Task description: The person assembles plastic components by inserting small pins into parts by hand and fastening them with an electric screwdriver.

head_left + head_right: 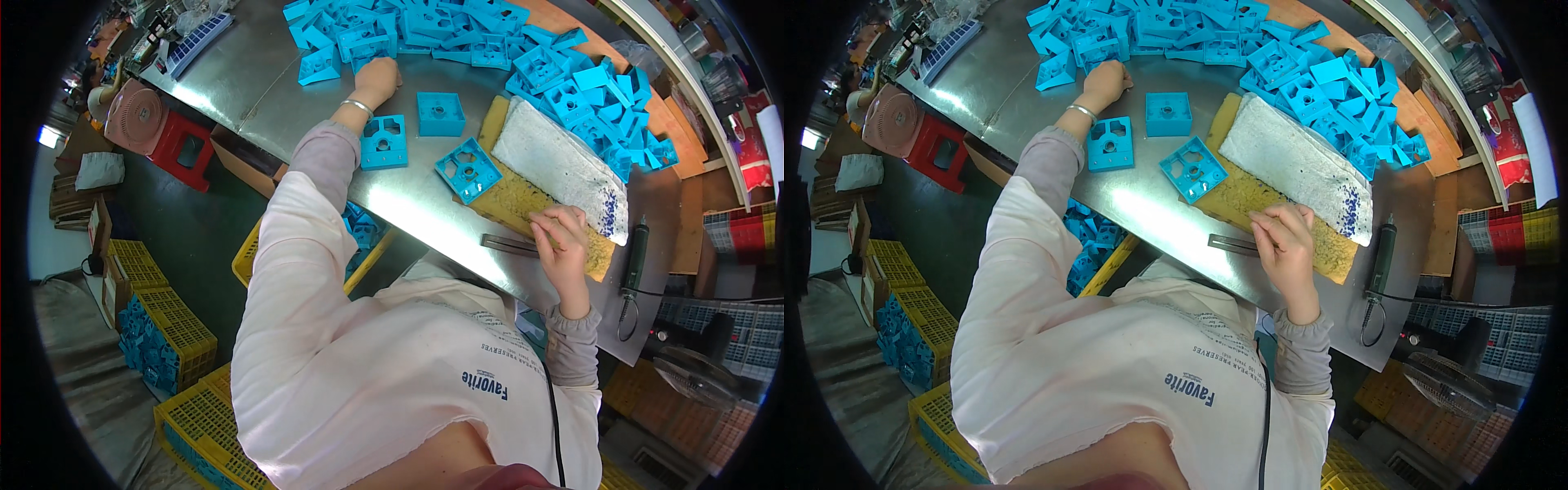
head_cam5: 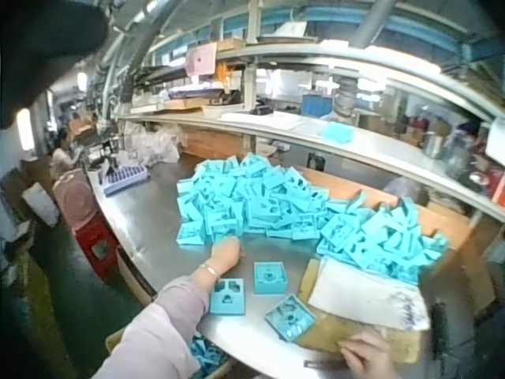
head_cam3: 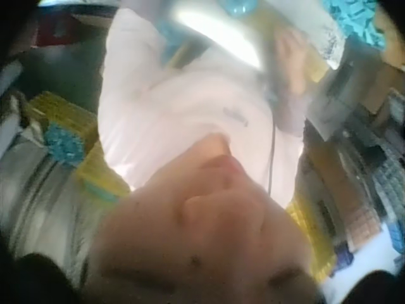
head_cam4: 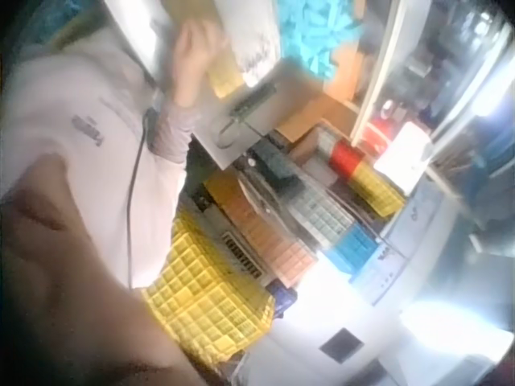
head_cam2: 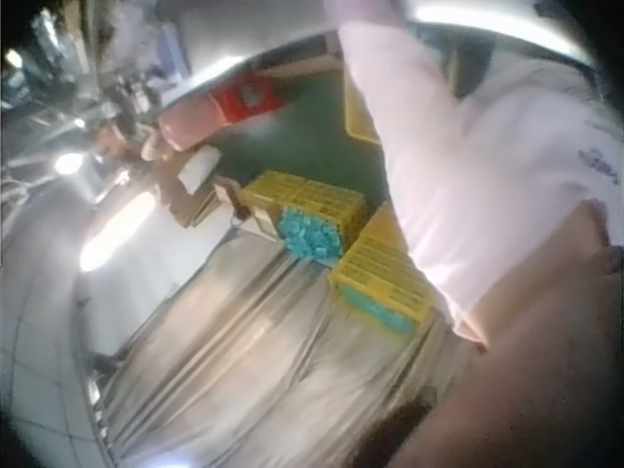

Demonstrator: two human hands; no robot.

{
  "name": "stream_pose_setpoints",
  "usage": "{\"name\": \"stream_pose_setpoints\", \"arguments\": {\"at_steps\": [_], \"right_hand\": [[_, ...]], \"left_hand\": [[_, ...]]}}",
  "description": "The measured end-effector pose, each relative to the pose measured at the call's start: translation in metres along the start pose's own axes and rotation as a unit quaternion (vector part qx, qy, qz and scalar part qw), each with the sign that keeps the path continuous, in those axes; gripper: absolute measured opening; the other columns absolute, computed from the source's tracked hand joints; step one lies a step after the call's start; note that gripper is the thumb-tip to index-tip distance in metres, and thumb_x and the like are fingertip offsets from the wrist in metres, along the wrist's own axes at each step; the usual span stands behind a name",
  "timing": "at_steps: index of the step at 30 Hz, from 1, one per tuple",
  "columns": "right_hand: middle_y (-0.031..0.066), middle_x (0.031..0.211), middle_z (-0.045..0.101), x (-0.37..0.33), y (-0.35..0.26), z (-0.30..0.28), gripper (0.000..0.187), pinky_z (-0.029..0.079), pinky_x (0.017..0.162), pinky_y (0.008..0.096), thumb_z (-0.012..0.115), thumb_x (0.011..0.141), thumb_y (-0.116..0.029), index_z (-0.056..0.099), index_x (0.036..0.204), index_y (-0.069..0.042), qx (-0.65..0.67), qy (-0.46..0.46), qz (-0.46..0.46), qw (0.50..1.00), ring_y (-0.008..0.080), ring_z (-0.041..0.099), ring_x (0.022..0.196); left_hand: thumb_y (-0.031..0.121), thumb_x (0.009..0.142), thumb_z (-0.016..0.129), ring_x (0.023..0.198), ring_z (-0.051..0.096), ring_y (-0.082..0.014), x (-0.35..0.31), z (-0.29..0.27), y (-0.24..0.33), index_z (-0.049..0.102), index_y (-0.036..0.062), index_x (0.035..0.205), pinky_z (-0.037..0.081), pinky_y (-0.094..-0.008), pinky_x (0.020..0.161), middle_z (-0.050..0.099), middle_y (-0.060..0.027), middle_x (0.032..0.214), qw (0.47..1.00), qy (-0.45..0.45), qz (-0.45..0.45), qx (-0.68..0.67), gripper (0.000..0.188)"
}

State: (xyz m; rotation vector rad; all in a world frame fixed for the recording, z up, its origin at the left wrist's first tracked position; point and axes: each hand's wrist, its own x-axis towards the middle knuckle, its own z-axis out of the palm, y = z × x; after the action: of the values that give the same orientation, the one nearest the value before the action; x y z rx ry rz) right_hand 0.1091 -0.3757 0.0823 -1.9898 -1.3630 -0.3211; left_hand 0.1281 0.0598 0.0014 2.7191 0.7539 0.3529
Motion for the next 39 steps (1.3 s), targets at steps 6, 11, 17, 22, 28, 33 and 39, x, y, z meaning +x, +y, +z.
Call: {"name": "stream_pose_setpoints", "arguments": {"at_steps": [6,11,17,22,28,33,39], "right_hand": [[0.0080,0.081,0.060,0.014,-0.006,0.010,0.011,0.040,0.076,0.0338,0.068,0.076,0.000,0.068,0.086,-0.002,0.008,0.033,0.017,0.999,0.0236,0.057,0.077],[0.0097,0.079,0.061,0.020,-0.018,0.028,0.009,0.044,0.067,0.0291,0.067,0.077,0.001,0.068,0.086,0.001,0.118,0.044,0.110,0.986,0.0220,0.058,0.073],[0.0069,0.079,0.064,0.009,-0.019,0.034,0.006,0.044,0.063,0.0231,0.067,0.080,0.001,0.069,0.085,0.003,0.294,0.011,0.207,0.933,0.0121,0.058,0.071],[0.0056,0.078,0.064,0.003,-0.021,0.030,0.005,0.043,0.063,0.0216,0.068,0.079,0.003,0.070,0.084,0.003,0.344,0.001,0.227,0.911,0.0099,0.058,0.072],[0.0037,0.078,0.064,-0.011,-0.012,0.031,0.006,0.045,0.065,0.0208,0.066,0.081,0.003,0.070,0.085,0.003,0.396,-0.038,0.281,0.873,0.0087,0.058,0.071],[0.0028,0.078,0.064,-0.022,-0.007,0.042,0.006,0.046,0.064,0.0218,0.065,0.084,-0.001,0.066,0.089,0.001,0.453,-0.068,0.349,0.817,0.0078,0.058,0.070],[0.0059,0.077,0.060,-0.022,0.006,0.049,0.007,0.045,0.062,0.0242,0.065,0.084,-0.004,0.063,0.087,0.003,0.228,-0.015,0.270,0.936,0.0111,0.055,0.066]], "left_hand": [[0.019,0.078,0.070,0.074,0.066,-0.0300,-0.077,-0.039,0.081,0.071,0.0047,0.087,0.052,-0.0356,0.067,0.069,-0.0133,0.083,0.939,0.028,0.152,-0.306,0.017],[0.014,0.079,0.068,0.075,0.063,-0.0278,-0.176,-0.045,0.140,0.065,0.0037,0.087,0.049,-0.0370,0.064,0.064,-0.0113,0.082,0.888,0.066,0.308,-0.335,0.014],[0.010,0.077,0.068,0.076,0.062,-0.0250,-0.220,-0.045,0.155,0.064,0.0049,0.086,0.049,-0.0353,0.064,0.063,-0.0063,0.085,0.880,0.115,0.344,-0.305,0.011],[0.009,0.076,0.065,0.075,0.062,-0.0210,-0.229,-0.042,0.159,0.064,0.0044,0.095,0.050,-0.0309,0.061,0.062,-0.0060,0.083,0.856,0.188,0.399,-0.269,0.019],[0.010,0.073,0.061,0.076,0.063,-0.0171,-0.240,-0.036,0.164,0.063,0.0045,0.101,0.051,-0.0290,0.061,0.062,-0.0058,0.083,0.845,0.241,0.451,-0.157,0.029],[0.013,0.072,0.070,0.082,0.062,-0.0234,-0.243,-0.015,0.155,0.060,0.0033,0.105,0.052,-0.0330,0.070,0.061,-0.0070,0.089,0.860,0.196,0.413,-0.227,0.036],[0.026,0.055,0.088,0.122,0.038,-0.0406,-0.227,0.013,0.140,0.031,0.0013,0.135,0.036,-0.0453,0.100,0.035,-0.0226,0.132,0.950,0.173,0.155,-0.209,0.101]]}}
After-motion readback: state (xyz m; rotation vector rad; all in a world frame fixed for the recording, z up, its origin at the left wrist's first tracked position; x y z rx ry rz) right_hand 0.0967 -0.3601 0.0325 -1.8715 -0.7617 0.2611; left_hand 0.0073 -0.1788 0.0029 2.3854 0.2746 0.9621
